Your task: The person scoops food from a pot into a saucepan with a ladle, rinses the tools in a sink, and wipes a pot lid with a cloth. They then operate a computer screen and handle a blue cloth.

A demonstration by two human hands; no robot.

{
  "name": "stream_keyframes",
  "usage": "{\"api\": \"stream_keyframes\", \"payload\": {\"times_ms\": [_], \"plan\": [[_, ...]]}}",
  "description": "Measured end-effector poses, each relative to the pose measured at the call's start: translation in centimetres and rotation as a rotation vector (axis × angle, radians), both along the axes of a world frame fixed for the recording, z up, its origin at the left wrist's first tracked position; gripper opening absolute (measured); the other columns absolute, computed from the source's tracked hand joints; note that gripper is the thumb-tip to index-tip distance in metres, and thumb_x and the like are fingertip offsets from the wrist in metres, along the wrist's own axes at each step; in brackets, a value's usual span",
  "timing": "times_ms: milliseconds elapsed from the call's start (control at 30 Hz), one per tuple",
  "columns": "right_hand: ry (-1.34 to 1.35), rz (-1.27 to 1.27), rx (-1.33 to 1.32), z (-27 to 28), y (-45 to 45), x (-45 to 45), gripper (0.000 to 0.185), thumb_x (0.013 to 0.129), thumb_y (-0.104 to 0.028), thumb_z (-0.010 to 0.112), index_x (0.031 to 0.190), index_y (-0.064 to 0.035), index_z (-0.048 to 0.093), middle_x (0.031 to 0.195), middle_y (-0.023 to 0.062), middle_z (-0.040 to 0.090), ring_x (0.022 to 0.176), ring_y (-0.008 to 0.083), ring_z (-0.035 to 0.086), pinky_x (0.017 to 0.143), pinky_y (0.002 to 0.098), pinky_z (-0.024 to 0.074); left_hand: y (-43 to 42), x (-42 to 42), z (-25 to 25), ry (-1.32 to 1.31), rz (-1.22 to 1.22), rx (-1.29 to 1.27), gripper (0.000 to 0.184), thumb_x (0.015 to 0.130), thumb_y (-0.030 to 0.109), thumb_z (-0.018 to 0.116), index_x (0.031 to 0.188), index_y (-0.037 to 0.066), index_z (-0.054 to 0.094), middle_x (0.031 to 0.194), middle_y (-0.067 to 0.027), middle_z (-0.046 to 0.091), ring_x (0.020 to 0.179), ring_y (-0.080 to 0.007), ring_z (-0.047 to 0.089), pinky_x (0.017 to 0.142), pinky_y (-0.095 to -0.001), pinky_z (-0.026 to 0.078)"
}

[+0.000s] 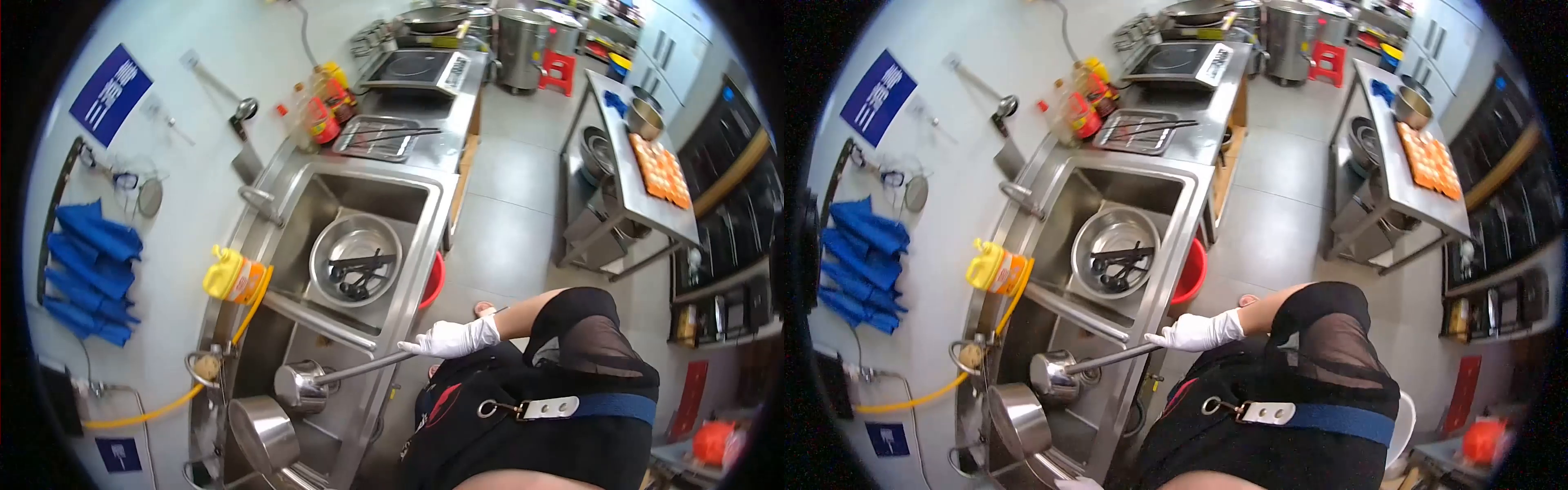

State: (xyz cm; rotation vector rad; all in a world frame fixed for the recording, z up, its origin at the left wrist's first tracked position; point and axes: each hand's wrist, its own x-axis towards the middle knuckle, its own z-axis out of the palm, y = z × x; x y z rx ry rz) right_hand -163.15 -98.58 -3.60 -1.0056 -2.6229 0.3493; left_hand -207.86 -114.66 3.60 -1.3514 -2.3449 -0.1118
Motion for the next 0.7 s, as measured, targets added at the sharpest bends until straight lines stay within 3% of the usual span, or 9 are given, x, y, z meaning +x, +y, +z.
{"api": "stream_keyframes", "payload": {"times_ms": [67,100,133,167,200,233,333,400,700], "plan": [[0.017,0.016,-0.086,0.1,0.7,0.5,0.062,0.081,-0.004,0.048,0.141,-0.0045,0.031,0.079,0.0119,0.059,0.06,0.0296,0.062,0.051,0.0416,0.0503,0.3,2.2,-0.4,-0.03,0.204,-0.102,0.046,0.082,0.013,0.061,0.123,-0.001,0.046,0.089,-0.0149,0.063,0.071,-0.0306,0.064,0.059,-0.0388,0.052],[0.021,0.009,-0.178,-0.1,1.2,0.4,0.061,0.081,-0.004,0.048,0.141,-0.0055,0.033,0.082,0.0136,0.061,0.063,0.0311,0.063,0.055,0.0421,0.0515,0.7,0.0,-2.8,-0.377,0.254,0.111,0.047,0.078,0.006,0.059,0.123,0.0,0.045,0.1,-0.0274,0.063,0.094,-0.0451,0.06,0.083,-0.051,0.047],[-0.038,0.067,-0.357,-0.8,2.6,0.2,0.065,0.085,-0.017,0.058,0.143,-0.0037,0.032,0.093,0.0163,0.063,0.072,0.0281,0.066,0.058,0.0421,0.0513,1.0,1.9,-1.8,-0.421,0.241,0.058,0.046,0.081,0.016,0.063,0.121,0.002,0.046,0.096,-0.0239,0.064,0.094,-0.046,0.06,0.082,-0.0505,0.047],[0.211,0.11,-0.278,-3.2,3.3,0.1,0.059,0.087,-0.017,0.058,0.14,-0.0031,0.037,0.09,0.0138,0.064,0.07,0.0262,0.066,0.058,0.0417,0.051,0.3,0.6,-4.0,-0.383,-0.033,0.149,0.043,0.08,0.017,0.066,0.115,0.001,0.049,0.085,-0.0171,0.064,0.076,-0.0356,0.064,0.068,-0.0426,0.051],[0.464,0.156,-0.227,-5.4,3.7,0.1,0.053,0.088,-0.017,0.057,0.137,-0.0025,0.042,0.087,0.0113,0.064,0.069,0.0243,0.066,0.057,0.0412,0.0507,2.3,5.3,0.8,-1.212,0.236,0.186,0.035,0.077,0.015,0.069,0.105,0.002,0.051,0.071,-0.0062,0.058,0.056,-0.0191,0.058,0.051,-0.0307,0.048],[0.535,0.141,-0.463,-3.3,3.7,1.1,0.052,0.085,-0.012,0.058,0.135,-0.0038,0.044,0.085,0.0128,0.064,0.066,0.0236,0.064,0.058,0.0391,0.051,1.9,7.0,1.8,-1.424,0.169,0.228,0.035,0.079,0.011,0.066,0.109,0.002,0.052,0.068,0.0005,0.051,0.048,-0.0087,0.047,0.043,-0.0241,0.04],[0.596,-0.023,-1.356,9.6,4.6,6.8,0.045,0.088,-0.009,0.056,0.132,-0.0048,0.048,0.072,0.0059,0.057,0.05,0.0111,0.051,0.047,0.0271,0.044,1.1,12.0,3.2,-1.9,0.263,0.365,0.025,0.081,0.011,0.066,0.101,0.0,0.057,0.067,0.0002,0.051,0.053,-0.0097,0.049,0.048,-0.0238,0.042],[0.8,0.071,-1.576,11.6,4.8,10.6,0.04,0.091,-0.011,0.056,0.13,-0.0051,0.05,0.068,-0.0004,0.05,0.045,0.0056,0.043,0.042,0.0198,0.0358,0.7,16.9,3.9,-1.977,0.204,0.384,0.024,0.081,0.009,0.065,0.101,-0.002,0.056,0.07,-0.0005,0.052,0.057,-0.011,0.05,0.052,-0.0239,0.043],[1.055,0.16,-1.964,15.7,4.0,28.6,0.039,0.091,-0.017,0.059,0.127,-0.0028,0.052,0.066,0.0016,0.049,0.044,0.0089,0.044,0.039,0.0217,0.0348,11.1,41.0,8.3,-2.302,-0.078,0.251,0.035,0.084,0.005,0.06,0.115,-0.007,0.05,0.075,-0.0033,0.052,0.06,-0.0108,0.051,0.053,-0.0238,0.043]]}}
